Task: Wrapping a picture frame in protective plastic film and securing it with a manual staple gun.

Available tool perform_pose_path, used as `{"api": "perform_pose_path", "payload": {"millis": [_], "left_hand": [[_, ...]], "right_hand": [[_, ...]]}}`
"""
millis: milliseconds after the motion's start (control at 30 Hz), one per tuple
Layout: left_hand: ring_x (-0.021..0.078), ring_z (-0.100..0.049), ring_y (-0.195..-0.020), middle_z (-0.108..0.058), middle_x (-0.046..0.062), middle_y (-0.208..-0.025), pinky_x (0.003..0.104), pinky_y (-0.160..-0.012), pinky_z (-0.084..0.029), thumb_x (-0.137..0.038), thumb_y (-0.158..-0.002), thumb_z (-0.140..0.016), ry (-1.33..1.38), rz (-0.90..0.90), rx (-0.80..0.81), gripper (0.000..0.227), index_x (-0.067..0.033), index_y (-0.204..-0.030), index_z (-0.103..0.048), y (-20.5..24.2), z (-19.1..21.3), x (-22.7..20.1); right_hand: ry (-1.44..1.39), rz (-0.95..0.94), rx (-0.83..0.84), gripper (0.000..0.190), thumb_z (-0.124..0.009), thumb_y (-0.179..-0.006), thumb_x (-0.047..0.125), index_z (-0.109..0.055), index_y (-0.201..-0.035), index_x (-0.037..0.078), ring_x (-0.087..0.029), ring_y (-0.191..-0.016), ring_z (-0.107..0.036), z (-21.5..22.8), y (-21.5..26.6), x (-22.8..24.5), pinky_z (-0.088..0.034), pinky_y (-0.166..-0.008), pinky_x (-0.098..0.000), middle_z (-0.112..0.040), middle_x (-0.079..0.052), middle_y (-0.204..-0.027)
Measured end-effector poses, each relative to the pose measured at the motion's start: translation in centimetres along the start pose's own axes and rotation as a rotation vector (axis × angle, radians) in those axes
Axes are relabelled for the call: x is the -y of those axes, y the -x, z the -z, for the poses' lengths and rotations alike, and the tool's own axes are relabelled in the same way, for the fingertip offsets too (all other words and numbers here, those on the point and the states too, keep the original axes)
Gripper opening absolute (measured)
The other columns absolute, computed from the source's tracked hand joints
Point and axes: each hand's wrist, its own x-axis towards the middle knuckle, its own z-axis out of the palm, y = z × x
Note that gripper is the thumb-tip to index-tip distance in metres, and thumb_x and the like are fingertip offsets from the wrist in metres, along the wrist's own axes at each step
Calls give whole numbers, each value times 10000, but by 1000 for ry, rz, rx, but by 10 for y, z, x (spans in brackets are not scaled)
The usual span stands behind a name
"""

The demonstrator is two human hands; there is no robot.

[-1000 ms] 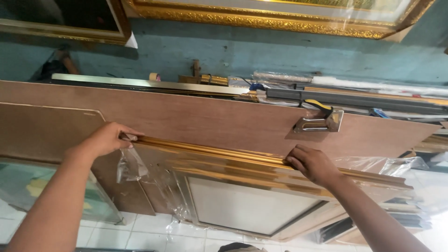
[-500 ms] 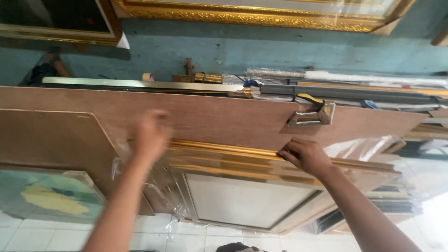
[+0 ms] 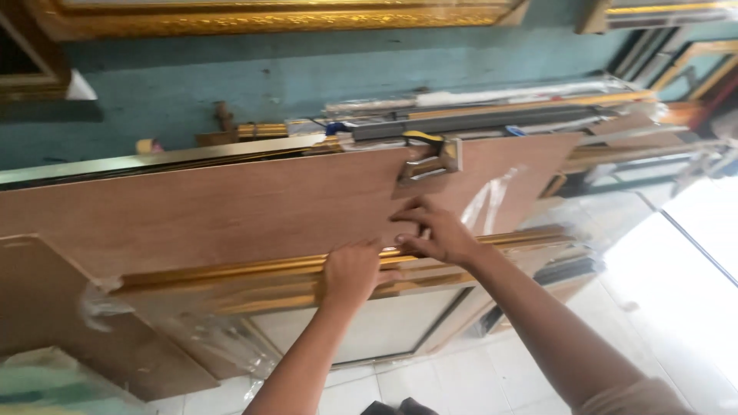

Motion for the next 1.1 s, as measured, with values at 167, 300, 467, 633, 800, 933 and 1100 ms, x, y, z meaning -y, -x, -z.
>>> {"api": "perform_pose_path", "payload": {"millis": [167, 300, 467, 633, 800, 933, 1100], "left_hand": [[186, -776, -1071, -783, -83, -1026, 445, -893, -616, -887, -820, -706, 53, 29, -5, 659, -339, -1184, -741, 34, 4, -3], [246, -762, -1139, -794, -39, -1107, 506, -979, -581, -898, -835, -679, 85, 99, 103, 707, -304, -1215, -721, 33, 34, -9], [263, -692, -1355, -765, -4, -1346, 520, -1156, -486, -774, -938, -722, 2, 259, 388, 671, -313, -1426, -698, 8, 54, -39], [340, -544, -1553, -627, 95, -1612, 578, -1289, -395, -829, -947, -645, 79, 111, 510, 919, -230, -1638, -548, -54, 74, -161], [366, -742, -1233, -789, 92, -1276, 592, -1009, -565, -460, -855, -840, 71, -102, 231, 770, -208, -1545, -606, -101, 22, -271], [392, -716, -1208, -714, 111, -1281, 592, -866, -625, -458, -854, -841, 132, -61, 218, 774, -184, -1530, -583, -109, 7, -309], [384, -590, -1211, -578, 64, -1204, 523, -876, -582, -393, -697, -934, 132, -57, 158, 533, -241, -1201, -851, -104, 5, -309]], "right_hand": [[433, -397, 849, 883, -325, -929, 970, -913, -1133, 345, -371, -1195, -799, 51, 2, 6, -584, -1123, -538, -883, -87, -1083], [582, -382, 901, 933, -317, -935, 969, -920, -1113, 280, -356, -1210, -806, 125, 31, -17, -595, -1104, -520, -885, -95, -1111], [552, -500, 739, 617, -638, -902, 782, -837, -1327, 383, -313, -1265, -779, 180, 88, -83, -610, -1136, -548, -895, 25, -1133], [596, -466, 556, 627, -654, -874, 832, -869, -1181, 330, -279, -1183, -784, 201, 135, -142, -640, -1047, -518, -878, 34, -1081], [31, -577, 227, 501, -802, -887, 658, -885, -1152, 242, -282, -1022, -767, 147, 194, -240, -598, -971, -497, -826, -64, -928], [-304, -203, -129, 482, -749, -976, 674, -790, -973, 193, -377, -1141, -692, 101, 223, -267, -530, -1034, -512, -708, -131, -1279], [-202, -326, -237, 358, -747, -981, 600, -757, -1087, 258, -260, -849, -777, 58, 243, -285, -610, -825, -421, -780, -15, -825]]}}
